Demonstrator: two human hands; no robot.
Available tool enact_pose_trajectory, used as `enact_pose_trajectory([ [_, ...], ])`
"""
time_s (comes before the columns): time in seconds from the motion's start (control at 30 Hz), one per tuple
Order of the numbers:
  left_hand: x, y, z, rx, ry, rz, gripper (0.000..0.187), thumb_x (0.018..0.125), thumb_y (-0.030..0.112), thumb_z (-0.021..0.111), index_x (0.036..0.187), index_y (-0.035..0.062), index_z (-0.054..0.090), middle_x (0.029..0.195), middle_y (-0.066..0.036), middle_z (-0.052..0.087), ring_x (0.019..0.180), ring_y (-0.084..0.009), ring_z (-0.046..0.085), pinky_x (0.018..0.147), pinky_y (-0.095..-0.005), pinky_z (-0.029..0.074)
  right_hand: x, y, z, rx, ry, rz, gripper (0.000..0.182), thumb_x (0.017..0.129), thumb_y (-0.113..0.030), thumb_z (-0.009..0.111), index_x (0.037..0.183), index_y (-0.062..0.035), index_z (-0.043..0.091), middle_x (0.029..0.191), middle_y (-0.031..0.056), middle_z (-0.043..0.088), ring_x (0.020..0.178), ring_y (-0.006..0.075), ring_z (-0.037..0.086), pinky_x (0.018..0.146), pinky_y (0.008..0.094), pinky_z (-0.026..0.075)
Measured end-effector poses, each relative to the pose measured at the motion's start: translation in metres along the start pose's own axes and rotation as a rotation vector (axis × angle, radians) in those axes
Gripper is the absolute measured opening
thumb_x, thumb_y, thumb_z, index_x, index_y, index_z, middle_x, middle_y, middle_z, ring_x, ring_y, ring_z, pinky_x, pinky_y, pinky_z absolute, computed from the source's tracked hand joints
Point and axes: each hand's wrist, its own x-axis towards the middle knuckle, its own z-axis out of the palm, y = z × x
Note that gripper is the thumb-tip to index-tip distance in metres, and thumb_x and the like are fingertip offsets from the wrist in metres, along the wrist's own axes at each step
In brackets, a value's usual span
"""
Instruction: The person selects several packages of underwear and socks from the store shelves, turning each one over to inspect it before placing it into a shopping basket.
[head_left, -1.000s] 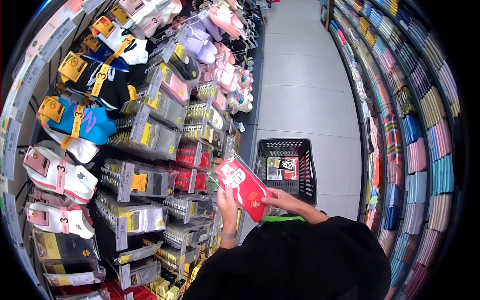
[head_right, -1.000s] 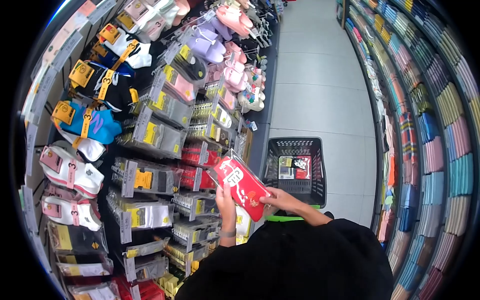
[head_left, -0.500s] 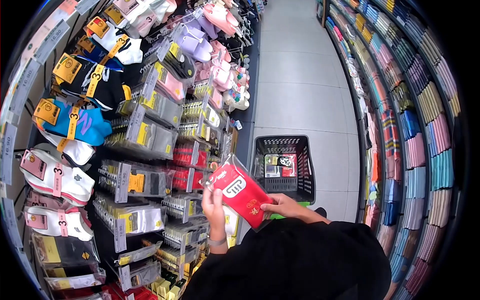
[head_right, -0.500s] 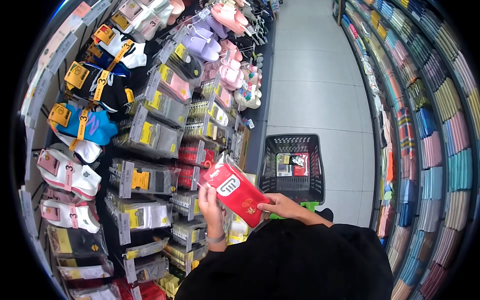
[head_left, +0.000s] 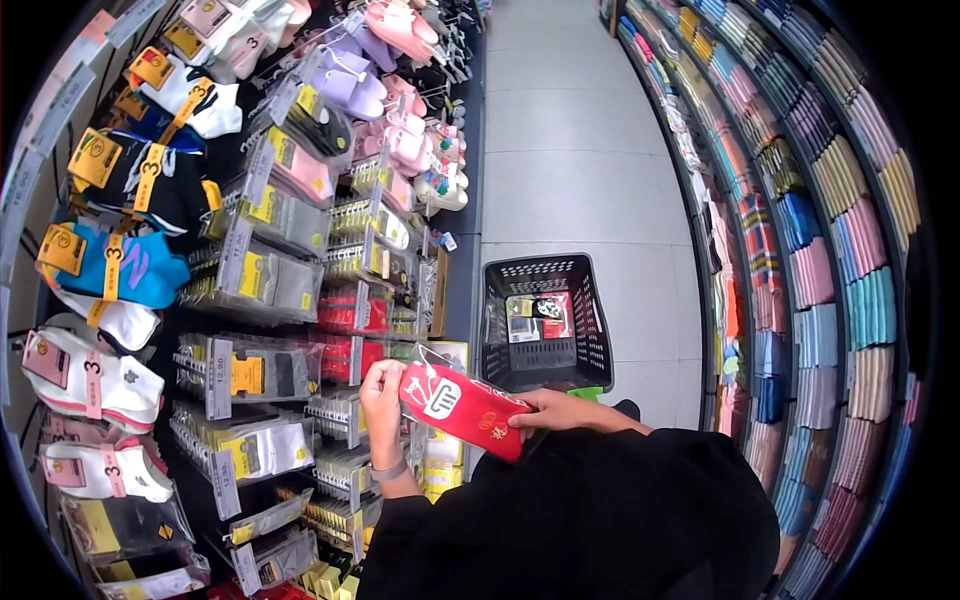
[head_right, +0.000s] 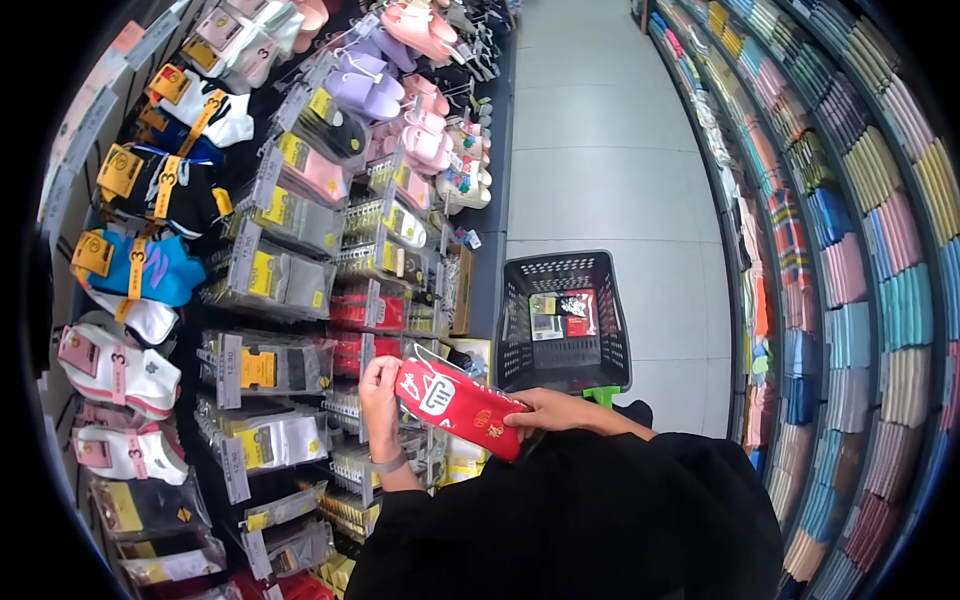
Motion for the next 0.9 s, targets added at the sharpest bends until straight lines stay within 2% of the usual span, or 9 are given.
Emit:
enact_pose_trajectory([
  [0.2,0.018,-0.057,0.009,0.07,0.063,0.059,0.017,0.095,0.016,0.052,0.089,0.0009,0.058,0.08,0.001,0.056,0.072,-0.0033,0.048,0.066,-0.0198,0.041,-0.002,0.02,-0.013,0.205,-0.021,0.074,0.032,0.094,-0.021,0.053,0.117,0.0017,0.049,0.094,0.0083,0.064,0.078,0.0136,0.065,0.069,0.0262,0.053],
  [0.27,0.027,-0.093,0.01,-0.21,0.059,-0.066,0.018,0.096,0.017,0.051,0.092,0.0009,0.059,0.082,0.0,0.057,0.072,-0.0053,0.051,0.066,-0.0209,0.043,-0.004,0.033,-0.024,0.202,0.023,0.07,0.033,0.094,-0.02,0.054,0.117,0.0028,0.049,0.091,0.009,0.065,0.077,0.0153,0.066,0.069,0.027,0.053],
  [0.33,0.019,-0.085,0.039,-0.476,0.073,-0.343,0.025,0.097,0.025,0.048,0.107,0.003,0.055,0.092,-0.005,0.061,0.08,-0.0133,0.06,0.073,-0.0288,0.051,-0.008,0.051,-0.04,0.207,0.107,0.07,0.032,0.093,-0.017,0.055,0.117,0.0037,0.049,0.09,0.0098,0.066,0.077,0.0174,0.066,0.071,0.0279,0.053],
  [0.4,0.013,-0.157,0.043,-0.682,-0.175,-0.556,0.036,0.098,0.032,0.043,0.116,0.0025,0.052,0.104,-0.012,0.063,0.09,-0.0211,0.063,0.078,-0.0354,0.053,-0.013,0.067,-0.058,0.227,0.239,0.06,0.03,0.093,-0.016,0.056,0.115,0.0031,0.051,0.09,0.0099,0.066,0.076,0.0169,0.066,0.072,0.027,0.053],
  [0.5,-0.026,-0.177,0.1,-0.579,-0.437,-0.797,0.029,0.095,0.024,0.051,0.114,0.0031,0.053,0.101,-0.011,0.063,0.087,-0.0219,0.063,0.075,-0.0356,0.052,-0.024,0.079,-0.086,0.295,0.27,0.193,0.031,0.093,-0.017,0.055,0.117,0.0018,0.051,0.093,0.0108,0.066,0.075,0.0174,0.067,0.068,0.0281,0.055],
  [0.6,-0.043,-0.193,0.154,-0.474,-0.465,-0.798,0.022,0.093,0.021,0.053,0.109,0.0045,0.056,0.098,-0.01,0.064,0.084,-0.0203,0.063,0.073,-0.035,0.052,-0.027,0.112,-0.11,0.361,0.268,0.286,0.037,0.093,-0.018,0.054,0.124,0.0006,0.047,0.099,0.0133,0.065,0.075,0.0201,0.068,0.064,0.0298,0.056],
  [0.7,-0.027,-0.245,0.192,-0.638,-0.382,-0.888,0.017,0.092,0.019,0.056,0.103,0.0059,0.058,0.094,-0.008,0.064,0.08,-0.0185,0.062,0.07,-0.0338,0.051,-0.034,0.144,-0.126,0.477,0.652,0.197,0.048,0.095,-0.021,0.052,0.133,0.0008,0.036,0.114,0.0179,0.058,0.085,0.0246,0.066,0.069,0.0333,0.057],
  [0.8,0.003,-0.317,0.218,-0.711,-0.289,-1.0,0.013,0.09,0.017,0.058,0.097,0.0058,0.058,0.088,-0.007,0.064,0.076,-0.0182,0.061,0.067,-0.0324,0.051,-0.061,0.182,-0.143,0.509,0.935,0.161,0.051,0.094,-0.018,0.05,0.136,0.0015,0.03,0.107,0.0162,0.061,0.089,0.024,0.064,0.072,0.0333,0.056],
  [0.9,0.04,-0.362,0.248,-0.749,-0.133,-1.105,0.011,0.089,0.015,0.059,0.094,0.0052,0.058,0.081,-0.007,0.062,0.071,-0.019,0.06,0.065,-0.0317,0.051,-0.092,0.201,-0.146,0.501,1.005,0.243,0.044,0.095,-0.019,0.048,0.132,0.0026,0.036,0.106,0.0153,0.061,0.088,0.0219,0.063,0.074,0.0323,0.055],
])
